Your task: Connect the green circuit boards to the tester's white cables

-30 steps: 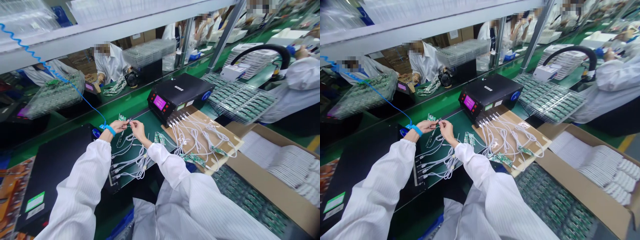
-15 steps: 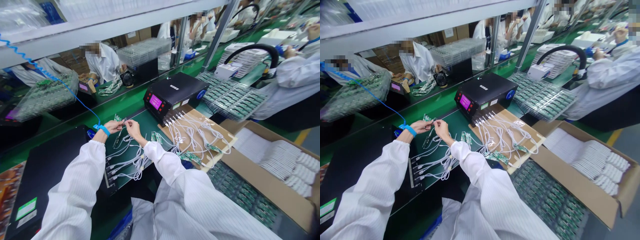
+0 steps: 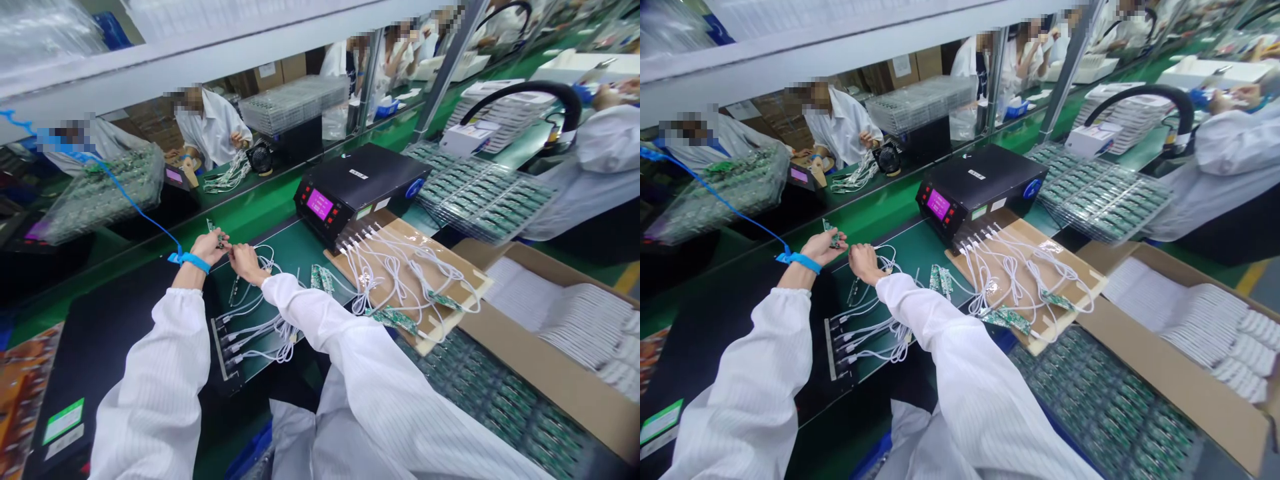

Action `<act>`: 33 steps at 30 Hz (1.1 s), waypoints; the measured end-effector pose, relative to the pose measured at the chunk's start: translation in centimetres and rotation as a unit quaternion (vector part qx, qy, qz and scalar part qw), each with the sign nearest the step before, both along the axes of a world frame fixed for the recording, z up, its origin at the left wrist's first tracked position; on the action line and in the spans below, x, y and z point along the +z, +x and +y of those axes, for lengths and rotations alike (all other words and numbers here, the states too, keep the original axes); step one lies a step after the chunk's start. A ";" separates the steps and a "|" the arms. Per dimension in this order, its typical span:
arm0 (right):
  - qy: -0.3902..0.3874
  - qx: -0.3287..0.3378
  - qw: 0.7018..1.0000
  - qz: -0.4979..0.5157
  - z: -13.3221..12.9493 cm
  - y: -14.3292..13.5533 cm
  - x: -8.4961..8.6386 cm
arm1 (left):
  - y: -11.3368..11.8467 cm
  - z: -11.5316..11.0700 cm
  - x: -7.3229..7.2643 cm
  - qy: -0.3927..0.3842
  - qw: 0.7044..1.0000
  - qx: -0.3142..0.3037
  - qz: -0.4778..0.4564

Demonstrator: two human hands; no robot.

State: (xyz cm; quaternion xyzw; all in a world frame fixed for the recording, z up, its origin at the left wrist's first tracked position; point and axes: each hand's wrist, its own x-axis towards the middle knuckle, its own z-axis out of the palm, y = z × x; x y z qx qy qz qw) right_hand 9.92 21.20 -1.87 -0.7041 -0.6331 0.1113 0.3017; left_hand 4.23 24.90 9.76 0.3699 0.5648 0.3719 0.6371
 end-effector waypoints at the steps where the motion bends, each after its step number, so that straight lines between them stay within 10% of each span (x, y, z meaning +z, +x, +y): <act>1: -0.008 0.015 1.000 -0.020 0.3 -0.4 -0.3 | 0.0 0.0 0.0 -0.004 1.000 -0.001 0.000; 10: -0.046 0.087 0.993 -0.068 1.5 -0.9 -2.2 | 0.0 0.3 -0.3 0.008 1.000 -0.016 0.001; 21: -0.048 0.093 0.993 -0.050 1.1 1.1 -0.2 | 0.2 -0.2 -0.2 0.029 0.999 -0.031 0.016; 33: -0.142 -0.089 0.985 -0.039 -11.8 10.0 -0.6 | 0.1 0.2 -1.1 0.037 0.999 -0.033 -0.001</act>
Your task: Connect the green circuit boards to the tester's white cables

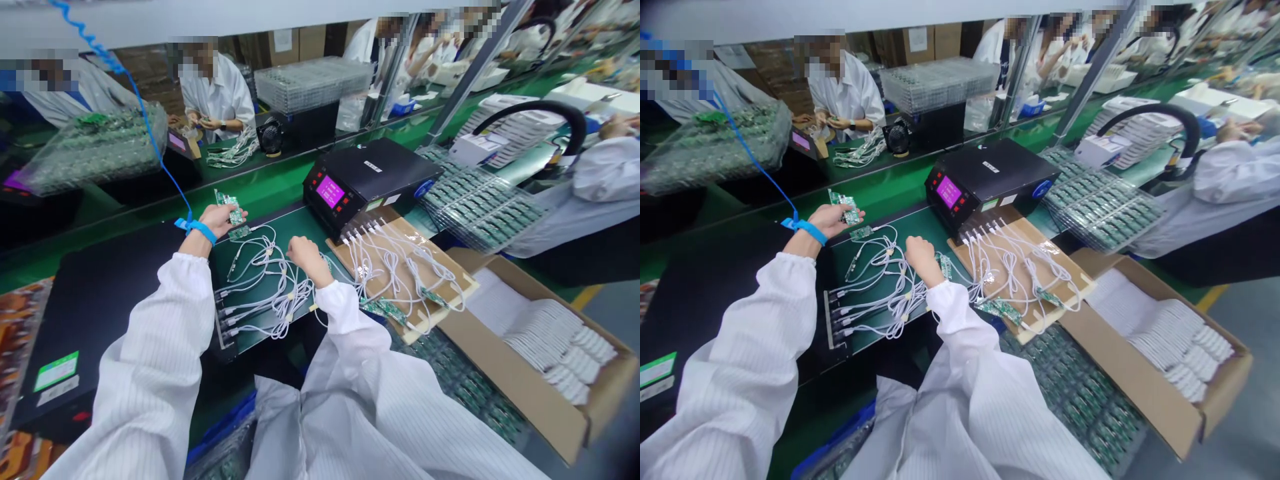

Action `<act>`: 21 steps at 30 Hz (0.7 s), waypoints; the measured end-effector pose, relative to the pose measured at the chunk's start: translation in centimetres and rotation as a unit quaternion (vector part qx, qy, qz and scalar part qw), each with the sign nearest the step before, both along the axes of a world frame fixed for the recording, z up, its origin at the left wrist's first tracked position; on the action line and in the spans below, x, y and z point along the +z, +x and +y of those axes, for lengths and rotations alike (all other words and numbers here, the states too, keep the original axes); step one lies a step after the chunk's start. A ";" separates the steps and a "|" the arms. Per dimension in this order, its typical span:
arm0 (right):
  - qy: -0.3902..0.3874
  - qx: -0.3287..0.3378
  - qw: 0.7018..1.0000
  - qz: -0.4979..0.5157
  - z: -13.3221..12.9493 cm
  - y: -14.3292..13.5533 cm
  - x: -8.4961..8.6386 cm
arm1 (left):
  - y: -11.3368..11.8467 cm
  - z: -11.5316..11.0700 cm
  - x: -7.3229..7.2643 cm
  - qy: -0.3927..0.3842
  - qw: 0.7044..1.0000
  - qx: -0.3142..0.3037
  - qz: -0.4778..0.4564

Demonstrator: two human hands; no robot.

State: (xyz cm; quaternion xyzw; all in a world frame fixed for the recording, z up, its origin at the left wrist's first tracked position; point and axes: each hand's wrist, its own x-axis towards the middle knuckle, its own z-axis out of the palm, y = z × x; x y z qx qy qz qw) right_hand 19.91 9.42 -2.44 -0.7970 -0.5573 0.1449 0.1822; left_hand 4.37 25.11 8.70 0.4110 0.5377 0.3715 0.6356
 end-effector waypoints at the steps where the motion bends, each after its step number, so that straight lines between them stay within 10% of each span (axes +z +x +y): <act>1: -0.006 0.015 1.000 -0.009 -0.5 -0.3 -0.1 | 0.0 0.0 -0.1 0.002 1.000 -0.001 -0.002; 21: -0.003 0.178 0.976 -0.124 0.2 -4.0 -0.4 | -0.5 -0.2 -0.2 0.056 0.993 -0.098 0.044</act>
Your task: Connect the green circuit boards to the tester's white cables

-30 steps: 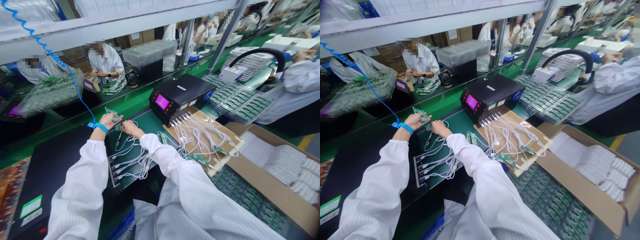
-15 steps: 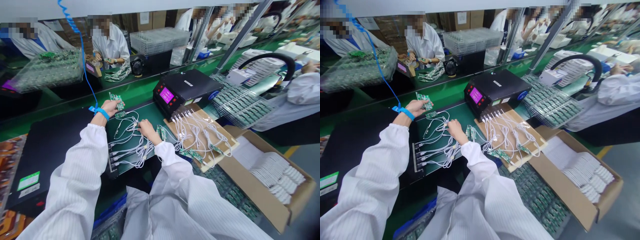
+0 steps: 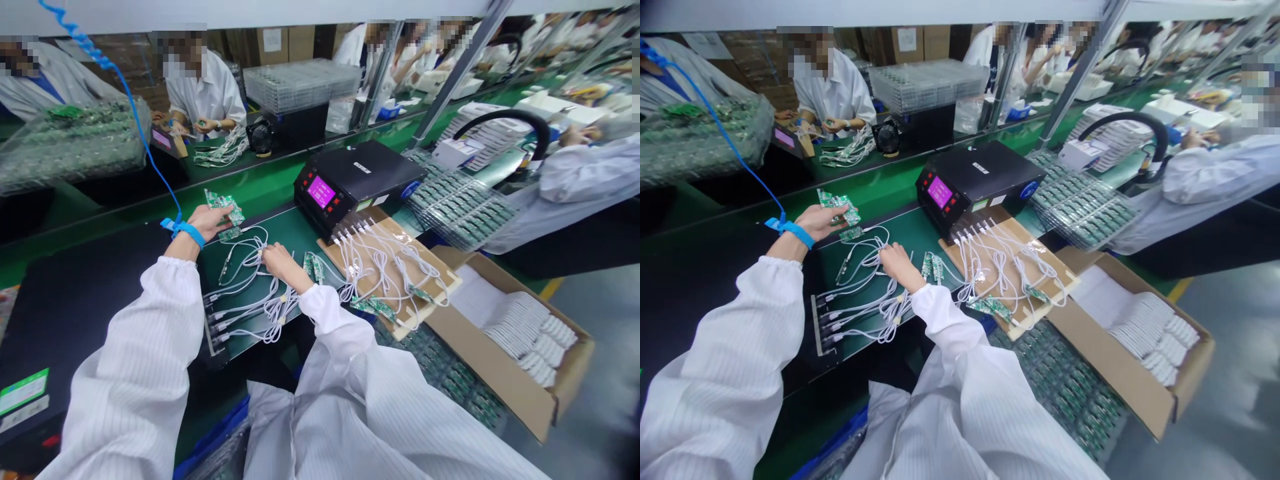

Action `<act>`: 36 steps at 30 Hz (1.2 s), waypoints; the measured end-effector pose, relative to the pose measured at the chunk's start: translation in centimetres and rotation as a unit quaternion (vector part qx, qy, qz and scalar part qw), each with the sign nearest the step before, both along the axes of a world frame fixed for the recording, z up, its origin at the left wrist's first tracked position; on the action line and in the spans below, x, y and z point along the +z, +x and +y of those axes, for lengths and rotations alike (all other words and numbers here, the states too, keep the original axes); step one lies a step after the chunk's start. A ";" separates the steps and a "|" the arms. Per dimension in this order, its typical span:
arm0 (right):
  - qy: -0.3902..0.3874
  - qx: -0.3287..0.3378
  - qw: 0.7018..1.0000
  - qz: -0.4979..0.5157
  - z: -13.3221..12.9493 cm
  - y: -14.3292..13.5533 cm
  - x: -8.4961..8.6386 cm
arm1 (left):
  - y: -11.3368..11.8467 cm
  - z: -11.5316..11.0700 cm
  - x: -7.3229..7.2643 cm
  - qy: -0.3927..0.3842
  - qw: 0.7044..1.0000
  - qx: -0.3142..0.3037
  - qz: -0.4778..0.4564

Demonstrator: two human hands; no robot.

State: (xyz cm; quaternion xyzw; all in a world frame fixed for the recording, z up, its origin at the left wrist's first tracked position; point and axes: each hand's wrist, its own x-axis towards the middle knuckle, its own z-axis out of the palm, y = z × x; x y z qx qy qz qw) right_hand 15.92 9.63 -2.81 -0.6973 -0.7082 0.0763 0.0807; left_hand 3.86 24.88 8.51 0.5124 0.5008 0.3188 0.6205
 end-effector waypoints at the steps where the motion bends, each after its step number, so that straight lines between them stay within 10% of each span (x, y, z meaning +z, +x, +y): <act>1: -0.005 0.001 1.000 0.000 0.0 -0.1 0.0 | 0.0 0.0 0.0 0.002 1.000 -0.006 0.005; 36: -0.044 -0.069 0.996 0.044 2.0 -2.9 0.9 | 0.3 -0.2 0.2 0.018 0.998 0.004 0.056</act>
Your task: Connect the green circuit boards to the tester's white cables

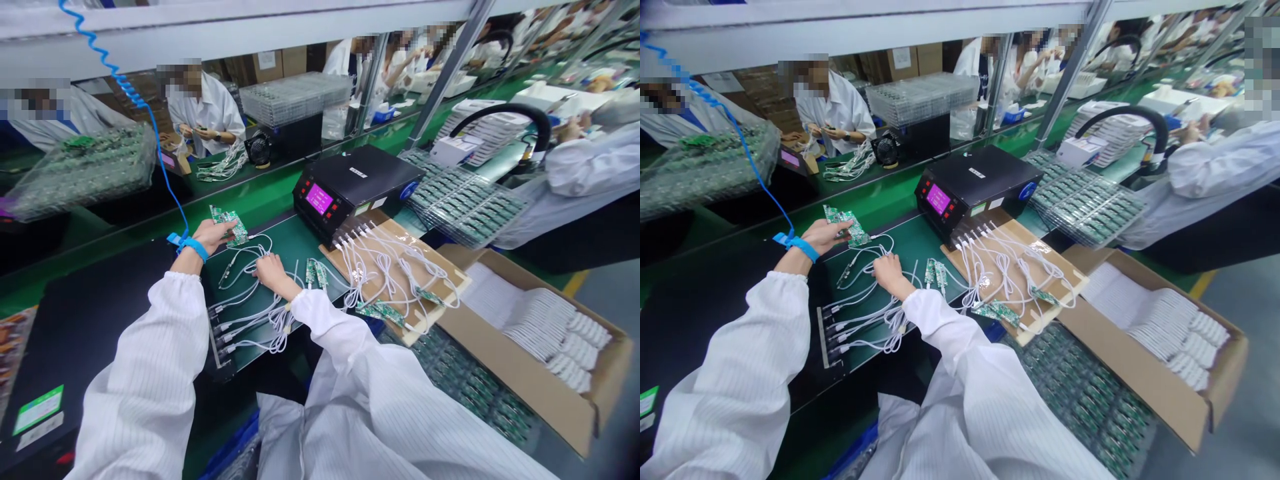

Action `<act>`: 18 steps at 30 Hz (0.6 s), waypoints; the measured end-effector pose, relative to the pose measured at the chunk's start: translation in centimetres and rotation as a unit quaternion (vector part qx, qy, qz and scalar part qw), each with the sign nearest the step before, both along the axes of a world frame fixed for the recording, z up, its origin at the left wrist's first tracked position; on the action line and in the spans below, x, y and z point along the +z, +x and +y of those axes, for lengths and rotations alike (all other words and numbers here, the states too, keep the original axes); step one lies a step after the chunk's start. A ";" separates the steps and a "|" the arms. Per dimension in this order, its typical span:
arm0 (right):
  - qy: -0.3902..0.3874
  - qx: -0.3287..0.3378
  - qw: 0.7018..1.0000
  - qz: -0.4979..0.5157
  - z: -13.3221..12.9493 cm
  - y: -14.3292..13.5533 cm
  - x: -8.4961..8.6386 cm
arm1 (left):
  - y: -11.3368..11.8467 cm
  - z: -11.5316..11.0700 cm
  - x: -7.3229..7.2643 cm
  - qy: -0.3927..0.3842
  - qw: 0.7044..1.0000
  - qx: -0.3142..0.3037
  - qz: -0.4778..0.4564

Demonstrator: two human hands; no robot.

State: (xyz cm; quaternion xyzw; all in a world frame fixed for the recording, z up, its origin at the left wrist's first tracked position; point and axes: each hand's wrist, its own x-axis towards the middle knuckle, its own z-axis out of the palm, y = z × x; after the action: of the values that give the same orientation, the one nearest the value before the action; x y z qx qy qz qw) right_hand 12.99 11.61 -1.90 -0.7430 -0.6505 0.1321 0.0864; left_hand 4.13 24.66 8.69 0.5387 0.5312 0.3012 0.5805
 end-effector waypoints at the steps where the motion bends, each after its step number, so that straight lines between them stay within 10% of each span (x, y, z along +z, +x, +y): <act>1: -0.004 0.002 1.000 0.001 0.2 0.1 0.1 | 0.0 0.0 0.0 0.000 1.000 0.001 0.000; 18: -0.015 0.070 0.997 -0.026 0.5 0.5 0.8 | -0.3 -0.2 0.1 0.011 1.000 -0.003 -0.010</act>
State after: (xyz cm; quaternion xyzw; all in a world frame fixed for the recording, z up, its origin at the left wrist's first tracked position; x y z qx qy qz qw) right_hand 13.51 12.13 -1.14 -0.7001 -0.7007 0.1281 0.0493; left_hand 3.85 24.50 8.75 0.5439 0.5205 0.3103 0.5804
